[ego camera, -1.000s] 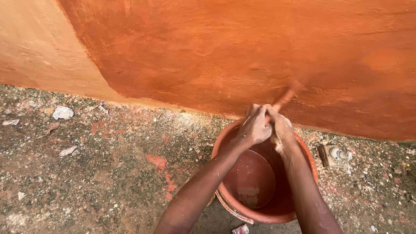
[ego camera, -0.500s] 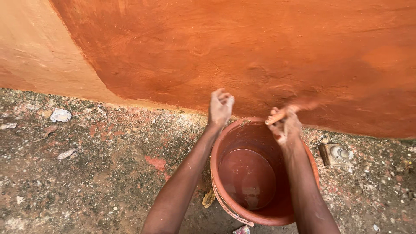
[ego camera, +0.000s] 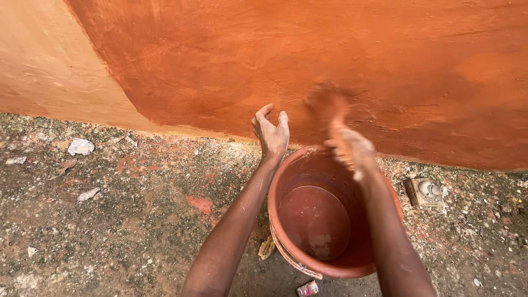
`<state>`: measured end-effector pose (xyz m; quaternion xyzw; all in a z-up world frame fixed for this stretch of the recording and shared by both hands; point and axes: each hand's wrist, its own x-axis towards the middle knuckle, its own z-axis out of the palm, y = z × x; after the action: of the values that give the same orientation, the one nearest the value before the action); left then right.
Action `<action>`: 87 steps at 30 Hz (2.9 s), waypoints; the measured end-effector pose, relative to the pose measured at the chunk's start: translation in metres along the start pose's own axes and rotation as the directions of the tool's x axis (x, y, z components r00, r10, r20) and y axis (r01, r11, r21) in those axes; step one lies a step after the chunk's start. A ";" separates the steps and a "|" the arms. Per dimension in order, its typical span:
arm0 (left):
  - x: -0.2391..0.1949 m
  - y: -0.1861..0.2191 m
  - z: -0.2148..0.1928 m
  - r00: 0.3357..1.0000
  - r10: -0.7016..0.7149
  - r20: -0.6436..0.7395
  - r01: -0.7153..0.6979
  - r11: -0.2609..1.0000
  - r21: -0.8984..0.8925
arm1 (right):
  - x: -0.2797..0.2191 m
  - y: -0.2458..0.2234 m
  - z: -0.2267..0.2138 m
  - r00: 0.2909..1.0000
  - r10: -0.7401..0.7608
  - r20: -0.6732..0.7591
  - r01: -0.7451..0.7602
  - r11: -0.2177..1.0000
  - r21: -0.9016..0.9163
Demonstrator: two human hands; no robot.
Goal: The person paints a wall with reddish-brown paint using a wide brush. They repeatedly dip the brush into a bucket of paint and apply it in broad strokes, covering a large section of the wall.
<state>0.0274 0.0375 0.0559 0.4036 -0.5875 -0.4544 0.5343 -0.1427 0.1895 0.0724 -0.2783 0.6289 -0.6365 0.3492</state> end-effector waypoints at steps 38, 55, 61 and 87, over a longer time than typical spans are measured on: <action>-0.001 -0.007 0.005 0.997 -0.072 0.015 0.072 0.997 -0.010 | -0.001 -0.004 0.017 0.950 -0.053 -0.308 0.119 0.972 0.200; -0.002 -0.018 0.008 1.000 0.012 0.004 -0.012 1.000 0.008 | -0.015 -0.029 -0.033 0.876 -0.114 -0.469 0.234 0.950 0.205; 0.005 -0.025 -0.001 0.999 0.001 -0.034 -0.002 1.000 -0.018 | -0.001 -0.008 0.014 0.857 -0.025 -0.514 0.216 0.925 0.314; -0.004 0.011 -0.021 0.997 -0.070 0.008 0.070 0.997 -0.021 | 0.004 -0.008 0.023 0.917 -0.191 -0.350 0.299 0.909 0.289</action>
<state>0.0492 0.0423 0.0656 0.4168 -0.5700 -0.4805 0.5201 -0.1278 0.1716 0.0816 -0.1873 0.5179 -0.8096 0.2031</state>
